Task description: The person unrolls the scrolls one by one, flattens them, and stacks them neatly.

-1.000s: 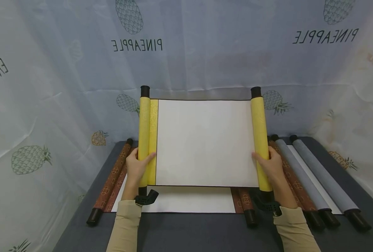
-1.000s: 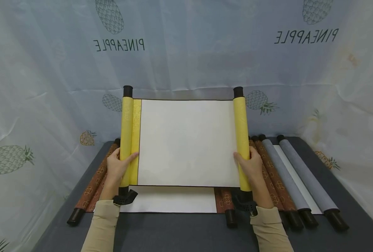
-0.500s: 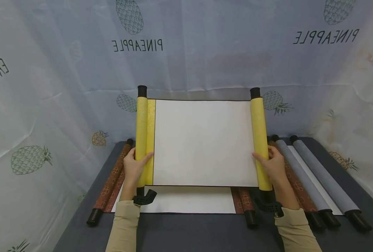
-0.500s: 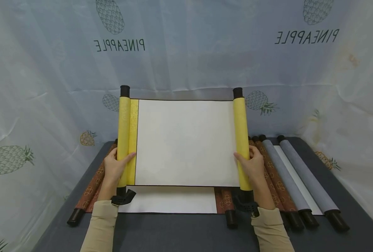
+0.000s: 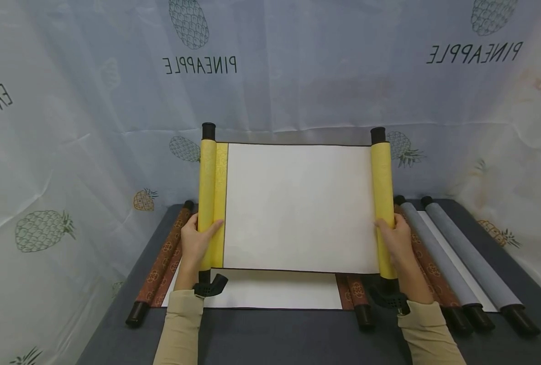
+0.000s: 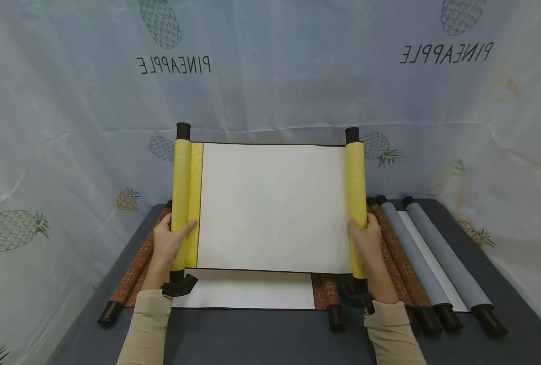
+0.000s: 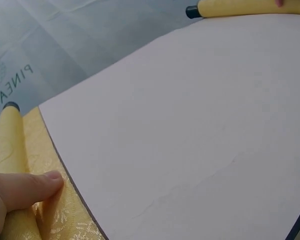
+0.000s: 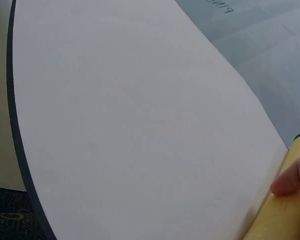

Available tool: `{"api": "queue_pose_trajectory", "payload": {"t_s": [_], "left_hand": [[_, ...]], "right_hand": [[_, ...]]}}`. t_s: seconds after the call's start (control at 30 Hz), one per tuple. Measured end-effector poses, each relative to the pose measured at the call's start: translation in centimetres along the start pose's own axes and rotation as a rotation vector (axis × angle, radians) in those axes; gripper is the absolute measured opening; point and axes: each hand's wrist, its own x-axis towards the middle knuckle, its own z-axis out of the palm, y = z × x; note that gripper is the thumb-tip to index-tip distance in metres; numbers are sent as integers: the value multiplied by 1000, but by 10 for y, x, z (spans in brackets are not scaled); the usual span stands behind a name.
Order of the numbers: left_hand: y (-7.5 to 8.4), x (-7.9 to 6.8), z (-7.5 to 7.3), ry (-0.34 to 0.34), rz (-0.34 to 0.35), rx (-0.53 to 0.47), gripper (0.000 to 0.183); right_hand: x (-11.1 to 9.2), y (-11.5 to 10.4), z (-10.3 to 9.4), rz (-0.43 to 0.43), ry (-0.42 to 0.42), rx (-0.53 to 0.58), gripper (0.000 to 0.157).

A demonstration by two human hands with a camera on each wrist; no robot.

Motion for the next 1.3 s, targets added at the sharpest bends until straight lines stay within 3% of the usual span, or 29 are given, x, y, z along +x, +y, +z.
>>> {"api": "queue_pose_trajectory", "payload": {"t_s": [0.2,0.53,0.97,1.3], "left_hand": [[1,0,1,-10,-5,2,55],[-2,1,1,-8,-5,17,55],[-4,3,1,-7,-10,19,53],[-2,3,-3,2,-16,32,56]], "right_hand": [[-2,0,-2,-32,56,-16,51],[-3,1,-4,-63,40,-79,76],[0,5,-9,-47,49,-113,76],[2,4,-10,-29,37,-94,64]]}}
